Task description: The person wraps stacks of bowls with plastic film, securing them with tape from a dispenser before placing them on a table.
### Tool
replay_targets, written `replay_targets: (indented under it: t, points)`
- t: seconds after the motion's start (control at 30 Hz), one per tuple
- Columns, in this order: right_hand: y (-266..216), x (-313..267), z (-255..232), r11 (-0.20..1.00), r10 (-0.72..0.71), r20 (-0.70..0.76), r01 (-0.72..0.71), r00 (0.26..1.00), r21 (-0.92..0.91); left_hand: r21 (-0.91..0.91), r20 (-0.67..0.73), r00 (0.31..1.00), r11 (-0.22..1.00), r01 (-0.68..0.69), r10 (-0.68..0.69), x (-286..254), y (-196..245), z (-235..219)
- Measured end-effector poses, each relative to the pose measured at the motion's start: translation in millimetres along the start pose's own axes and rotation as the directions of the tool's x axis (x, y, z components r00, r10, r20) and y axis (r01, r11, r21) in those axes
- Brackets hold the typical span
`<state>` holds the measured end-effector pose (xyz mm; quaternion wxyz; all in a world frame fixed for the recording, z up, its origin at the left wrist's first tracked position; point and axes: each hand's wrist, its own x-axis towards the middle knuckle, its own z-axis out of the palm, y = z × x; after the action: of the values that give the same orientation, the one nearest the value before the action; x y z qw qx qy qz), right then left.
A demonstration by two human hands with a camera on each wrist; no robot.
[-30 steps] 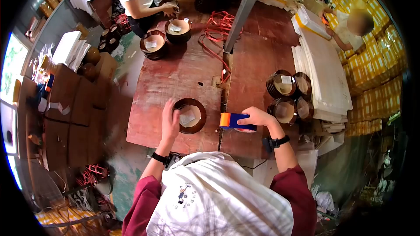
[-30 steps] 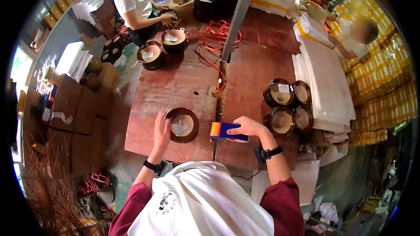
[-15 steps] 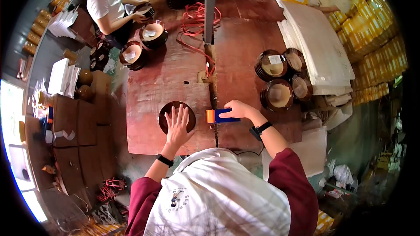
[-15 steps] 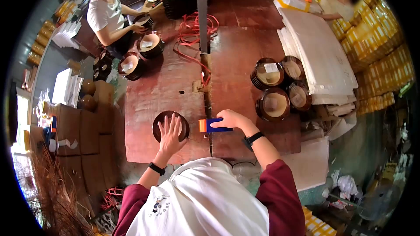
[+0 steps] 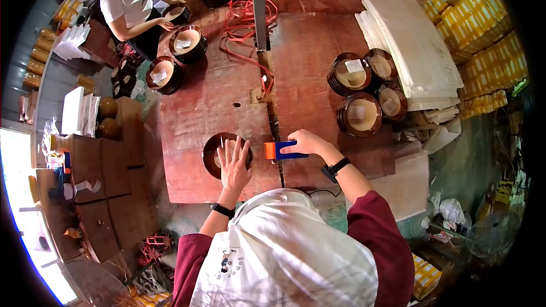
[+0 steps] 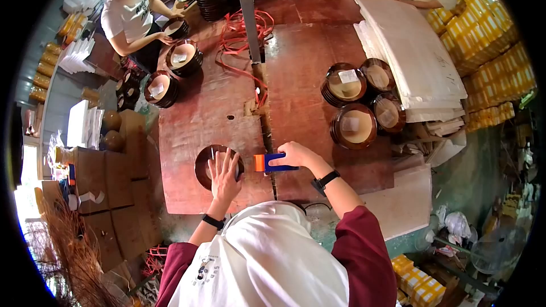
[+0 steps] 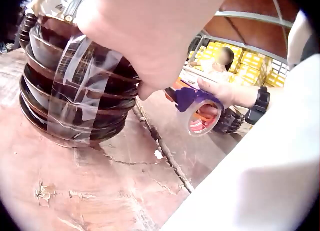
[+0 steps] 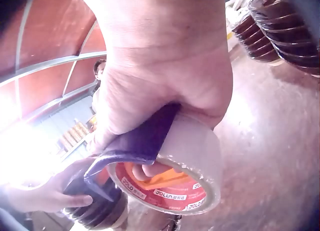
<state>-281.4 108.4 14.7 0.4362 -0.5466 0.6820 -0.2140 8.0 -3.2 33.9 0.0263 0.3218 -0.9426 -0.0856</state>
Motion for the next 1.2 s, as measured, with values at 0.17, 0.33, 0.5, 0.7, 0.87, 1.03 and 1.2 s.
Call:
replay_targets:
  t: [0.17, 0.33, 0.5, 0.7, 0.87, 1.03, 1.2]
  points:
    - [-1, -2, -7, 0.999, 0.008, 0.000, -0.008, 1.000, 0.051, 0.053, -0.155, 0.987, 0.997, 0.050, -0.041, -27, -6, 14]
    - [4, -2, -4, 0.976, 0.061, 0.044, -0.068, 0.997, 0.209, 0.114, -0.196, 0.981, 0.993, 0.012, 0.010, -17, -18, 5]
    - [22, 15, 9, 0.740, 0.207, 0.053, -0.192, 0.977, 0.644, -0.019, 0.018, 1.000, 1.000, 0.019, -0.019, 68, -49, -13]
    - [20, 59, 26, 0.327, 0.298, 0.116, -0.216, 0.947, 0.920, -0.283, 0.350, 0.936, 0.949, 0.135, -0.029, 160, -88, -46]
    - [26, 73, 39, 0.311, 0.280, 0.154, -0.241, 0.948, 0.919, -0.269, 0.344, 0.896, 0.885, 0.380, -0.280, 187, -122, -34]
    - [22, 24, 68, 0.024, 0.366, 0.242, -0.269, 0.899, 0.963, -0.388, 0.230, 0.826, 0.730, 0.562, -0.514, 181, -164, -2]
    - [15, 34, 103, -0.093, 0.331, 0.165, -0.142, 0.929, 0.986, -0.392, 0.141, 0.742, 0.651, 0.650, -0.656, 178, -136, -14]
